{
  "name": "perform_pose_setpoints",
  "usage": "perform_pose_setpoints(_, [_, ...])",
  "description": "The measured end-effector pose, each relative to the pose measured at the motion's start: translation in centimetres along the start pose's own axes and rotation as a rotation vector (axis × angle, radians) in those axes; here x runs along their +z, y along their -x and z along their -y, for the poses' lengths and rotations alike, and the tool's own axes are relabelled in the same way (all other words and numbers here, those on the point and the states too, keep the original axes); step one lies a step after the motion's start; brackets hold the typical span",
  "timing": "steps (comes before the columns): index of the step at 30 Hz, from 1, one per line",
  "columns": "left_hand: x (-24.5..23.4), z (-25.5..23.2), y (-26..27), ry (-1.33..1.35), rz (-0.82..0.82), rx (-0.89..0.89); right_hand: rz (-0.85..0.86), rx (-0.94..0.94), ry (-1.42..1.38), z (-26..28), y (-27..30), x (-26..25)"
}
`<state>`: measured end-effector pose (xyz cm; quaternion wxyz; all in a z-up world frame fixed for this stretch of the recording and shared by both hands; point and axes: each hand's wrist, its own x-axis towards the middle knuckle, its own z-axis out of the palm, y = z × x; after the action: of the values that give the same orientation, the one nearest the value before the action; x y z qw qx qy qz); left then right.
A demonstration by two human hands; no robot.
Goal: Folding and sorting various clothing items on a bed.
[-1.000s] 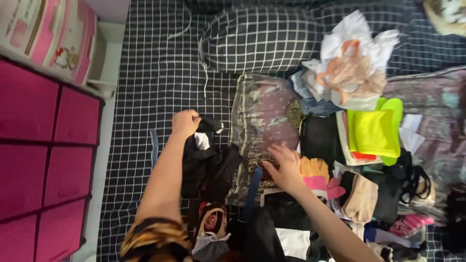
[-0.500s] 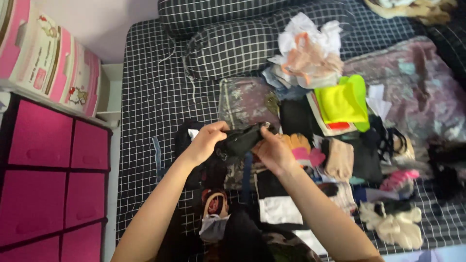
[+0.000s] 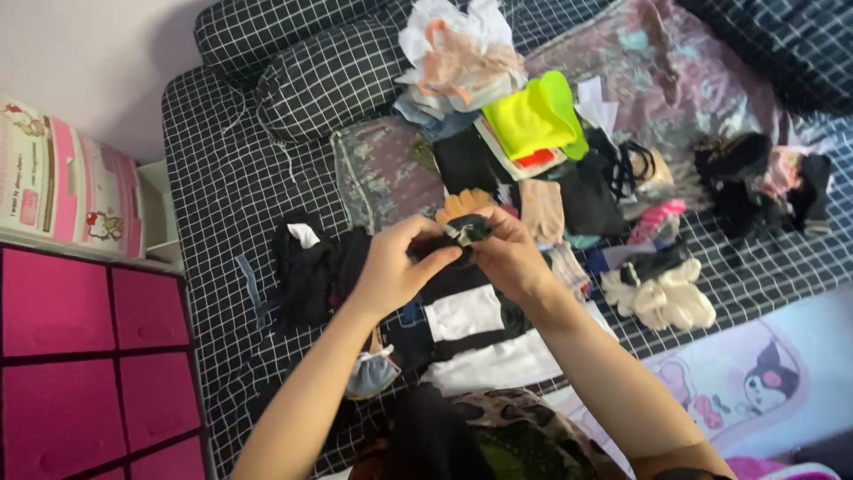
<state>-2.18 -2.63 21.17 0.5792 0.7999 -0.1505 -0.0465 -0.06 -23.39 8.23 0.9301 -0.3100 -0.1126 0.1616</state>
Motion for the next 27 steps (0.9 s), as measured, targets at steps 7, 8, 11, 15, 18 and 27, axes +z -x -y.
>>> perform_pose_setpoints(7, [5.2,2.5,2.1,0.36,0.06,-0.083,-0.051,-0.066,-0.038,3.0,5.7,-0.7])
perform_pose_setpoints(8, [5.7,2.3,2.4,0.388,0.078,-0.162,-0.054,-0.049,-0.028,3.1,6.4,-0.9])
perform_pose_setpoints(11, [7.2,1.2,3.0,0.473,0.092,-0.264,-0.103,-0.003,-0.033,3.5,8.3,-0.7])
perform_pose_setpoints(15, [8.7,1.3,3.8,0.533,0.08,-0.174,-0.146,0.016,-0.082,4.1,10.1,-0.8])
perform_pose_setpoints(18, [9.3,-0.6,4.5,0.443,0.111,-0.075,-0.106,0.037,-0.207,5.4,10.9,0.2])
perform_pose_setpoints(27, [14.0,5.0,3.9,0.114,-0.089,-0.232,-0.254,0.119,0.349,1.7,14.3,-1.2])
